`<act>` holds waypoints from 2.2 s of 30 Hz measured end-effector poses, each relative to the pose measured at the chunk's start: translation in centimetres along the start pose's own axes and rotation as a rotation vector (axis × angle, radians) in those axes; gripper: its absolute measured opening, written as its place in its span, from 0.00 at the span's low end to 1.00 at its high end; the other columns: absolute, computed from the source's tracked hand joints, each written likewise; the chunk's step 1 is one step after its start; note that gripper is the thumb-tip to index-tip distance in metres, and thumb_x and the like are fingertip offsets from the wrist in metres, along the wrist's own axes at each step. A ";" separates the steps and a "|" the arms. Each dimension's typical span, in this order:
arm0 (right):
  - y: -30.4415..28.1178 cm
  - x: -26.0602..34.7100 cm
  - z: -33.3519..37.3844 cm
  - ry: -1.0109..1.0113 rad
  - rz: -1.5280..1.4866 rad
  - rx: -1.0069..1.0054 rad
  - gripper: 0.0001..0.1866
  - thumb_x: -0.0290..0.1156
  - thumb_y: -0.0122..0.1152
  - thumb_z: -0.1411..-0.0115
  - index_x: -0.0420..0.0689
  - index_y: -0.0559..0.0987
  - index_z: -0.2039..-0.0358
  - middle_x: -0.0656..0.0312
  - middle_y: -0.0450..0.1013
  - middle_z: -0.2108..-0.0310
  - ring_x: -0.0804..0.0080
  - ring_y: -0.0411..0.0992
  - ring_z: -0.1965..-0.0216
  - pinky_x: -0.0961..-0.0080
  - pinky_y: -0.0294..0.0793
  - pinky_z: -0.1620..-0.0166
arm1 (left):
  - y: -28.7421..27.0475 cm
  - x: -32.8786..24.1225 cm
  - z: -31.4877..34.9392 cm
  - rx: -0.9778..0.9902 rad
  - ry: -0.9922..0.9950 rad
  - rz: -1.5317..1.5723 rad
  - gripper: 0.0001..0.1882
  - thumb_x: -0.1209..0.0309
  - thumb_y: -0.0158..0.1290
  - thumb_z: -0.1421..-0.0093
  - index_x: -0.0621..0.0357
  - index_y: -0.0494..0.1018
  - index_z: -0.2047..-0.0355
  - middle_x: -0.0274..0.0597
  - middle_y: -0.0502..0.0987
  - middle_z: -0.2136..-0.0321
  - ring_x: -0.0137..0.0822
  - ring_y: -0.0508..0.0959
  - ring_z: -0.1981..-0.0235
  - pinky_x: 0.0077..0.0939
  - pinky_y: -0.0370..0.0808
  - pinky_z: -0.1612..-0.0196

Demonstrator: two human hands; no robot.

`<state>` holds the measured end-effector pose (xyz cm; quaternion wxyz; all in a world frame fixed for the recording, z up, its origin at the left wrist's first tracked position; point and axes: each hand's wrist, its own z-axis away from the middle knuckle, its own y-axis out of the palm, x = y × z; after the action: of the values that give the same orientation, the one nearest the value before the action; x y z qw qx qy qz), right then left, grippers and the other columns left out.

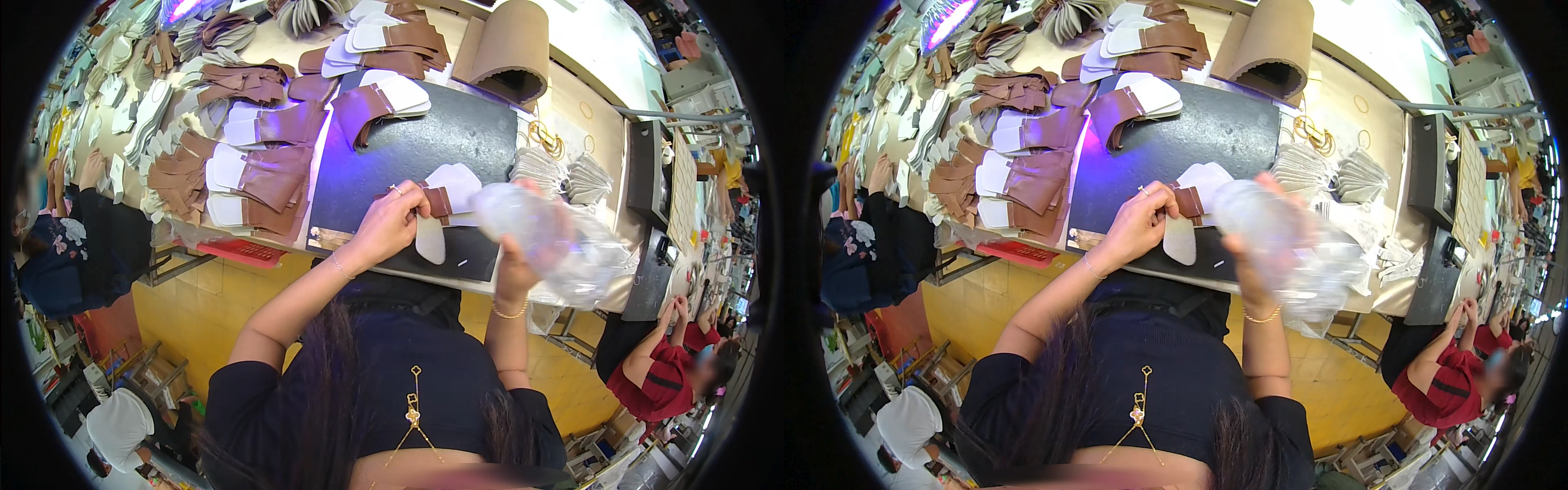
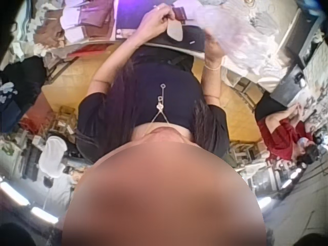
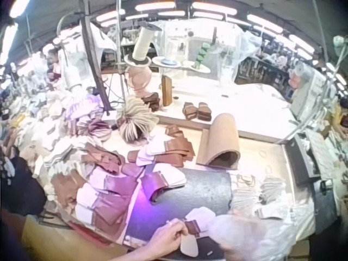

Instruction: The person repeatedly picks up small white and brown fabric pieces from a table, applies glue from a clear bottle to the edges, and places them back on the table. The person handles the pieces one at a time and continues the process throughout the clip.

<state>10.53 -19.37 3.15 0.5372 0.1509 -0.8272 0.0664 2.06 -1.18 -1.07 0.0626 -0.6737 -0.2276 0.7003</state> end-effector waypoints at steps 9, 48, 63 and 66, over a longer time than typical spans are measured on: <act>-2.4 -2.5 -1.7 0.040 0.271 -0.086 0.43 0.33 0.71 0.45 0.45 0.55 0.35 0.44 0.64 0.39 0.55 0.66 0.40 0.60 0.71 0.41 | 0.1 -0.8 -0.2 0.019 -0.070 -0.001 0.14 0.81 0.58 0.48 0.57 0.75 0.60 0.38 0.68 0.60 0.30 0.72 0.74 0.26 0.74 0.67; -2.2 1.3 -4.5 -0.114 0.213 -0.191 0.40 0.52 0.66 0.42 0.42 0.60 0.39 0.41 0.66 0.45 0.47 0.69 0.43 0.54 0.70 0.41 | 1.8 -0.1 1.7 -0.191 0.358 -0.323 0.17 0.84 0.57 0.57 0.58 0.78 0.64 0.43 0.76 0.48 0.45 0.81 0.58 0.32 0.78 0.58; 0.9 -0.8 0.1 -0.013 0.214 0.169 0.41 0.40 0.71 0.44 0.44 0.58 0.37 0.43 0.66 0.41 0.54 0.67 0.42 0.59 0.70 0.41 | -1.1 0.8 0.8 0.082 0.192 0.008 0.10 0.77 0.62 0.51 0.59 0.77 0.67 0.42 0.67 0.60 0.35 0.74 0.67 0.28 0.70 0.52; 2.2 -2.6 1.7 -0.067 0.239 0.369 0.36 0.34 0.70 0.45 0.40 0.64 0.39 0.49 0.67 0.41 0.60 0.70 0.43 0.69 0.71 0.42 | -1.4 1.0 0.9 0.077 0.224 0.092 0.10 0.81 0.58 0.51 0.62 0.72 0.68 0.45 0.67 0.60 0.41 0.76 0.63 0.31 0.73 0.55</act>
<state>9.34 -17.27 0.20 0.4608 0.1497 -0.8305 0.2748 0.75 0.26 -1.41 0.0812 -0.7547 -0.1608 0.6309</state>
